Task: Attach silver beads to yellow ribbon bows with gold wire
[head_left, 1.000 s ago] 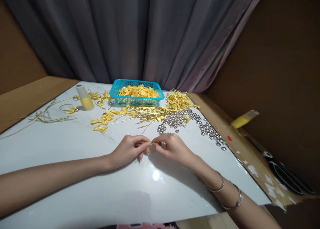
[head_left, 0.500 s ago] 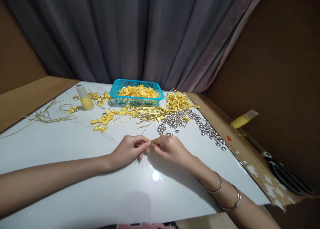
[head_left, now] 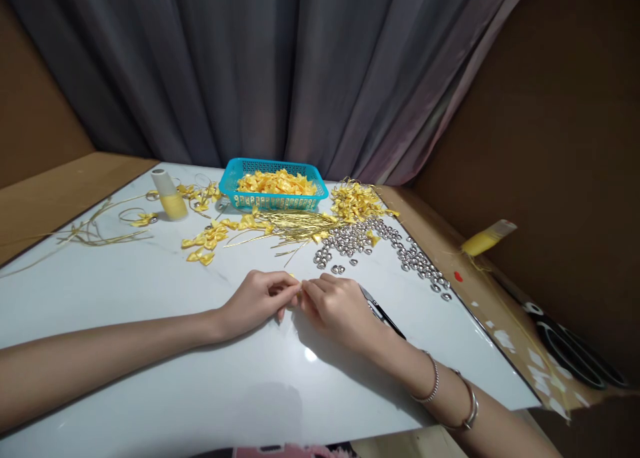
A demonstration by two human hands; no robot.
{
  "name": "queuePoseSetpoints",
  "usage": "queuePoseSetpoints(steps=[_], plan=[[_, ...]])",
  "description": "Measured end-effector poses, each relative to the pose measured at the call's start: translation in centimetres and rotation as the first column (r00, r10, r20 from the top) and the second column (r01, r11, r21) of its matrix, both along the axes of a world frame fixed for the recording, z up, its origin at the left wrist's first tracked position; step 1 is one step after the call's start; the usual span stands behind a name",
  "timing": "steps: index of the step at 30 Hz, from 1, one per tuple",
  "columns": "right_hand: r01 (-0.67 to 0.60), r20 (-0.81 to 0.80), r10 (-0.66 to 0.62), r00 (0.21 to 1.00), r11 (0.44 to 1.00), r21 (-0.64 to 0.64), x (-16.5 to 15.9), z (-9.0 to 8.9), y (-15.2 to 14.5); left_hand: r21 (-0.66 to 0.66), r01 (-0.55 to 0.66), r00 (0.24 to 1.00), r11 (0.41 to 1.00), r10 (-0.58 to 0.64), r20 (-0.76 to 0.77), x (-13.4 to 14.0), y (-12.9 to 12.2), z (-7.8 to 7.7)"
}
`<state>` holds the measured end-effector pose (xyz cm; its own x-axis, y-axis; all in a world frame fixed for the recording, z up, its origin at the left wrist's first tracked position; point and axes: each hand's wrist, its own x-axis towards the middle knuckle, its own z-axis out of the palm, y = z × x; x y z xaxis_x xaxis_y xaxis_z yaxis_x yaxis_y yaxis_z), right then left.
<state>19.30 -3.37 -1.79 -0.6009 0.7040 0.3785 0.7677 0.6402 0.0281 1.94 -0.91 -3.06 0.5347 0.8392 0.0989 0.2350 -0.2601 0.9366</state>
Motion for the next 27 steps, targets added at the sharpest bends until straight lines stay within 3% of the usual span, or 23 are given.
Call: queuePoseSetpoints(steps=[4,12,19,24,27], plan=[[0.019,0.024,-0.019,1.0,0.999,0.027,-0.4,0.1,-0.4,0.022,-0.002,1.0,1.0,0.002,-0.015,-0.1,-0.1,0.0],[0.154,-0.1,-0.193,0.976,0.937,-0.313,-0.1,0.8,-0.1,0.005,0.005,1.0,1.0,-0.005,0.011,0.1,0.0,-0.2],[0.133,-0.205,-0.282,0.937,0.832,-0.539,0.3,1.9,0.5,-0.018,-0.007,1.0,1.0,0.007,0.029,0.0,-0.1,-0.2],[0.045,-0.305,-0.319,0.897,0.754,-0.655,0.9,2.0,1.2,-0.033,-0.014,0.999,0.999,0.015,0.042,0.0,-0.1,-0.3],[-0.026,-0.354,-0.296,0.887,0.735,-0.678,1.0,1.7,1.5,-0.033,-0.015,0.999,0.999,0.016,0.039,0.0,-0.1,-0.3]])
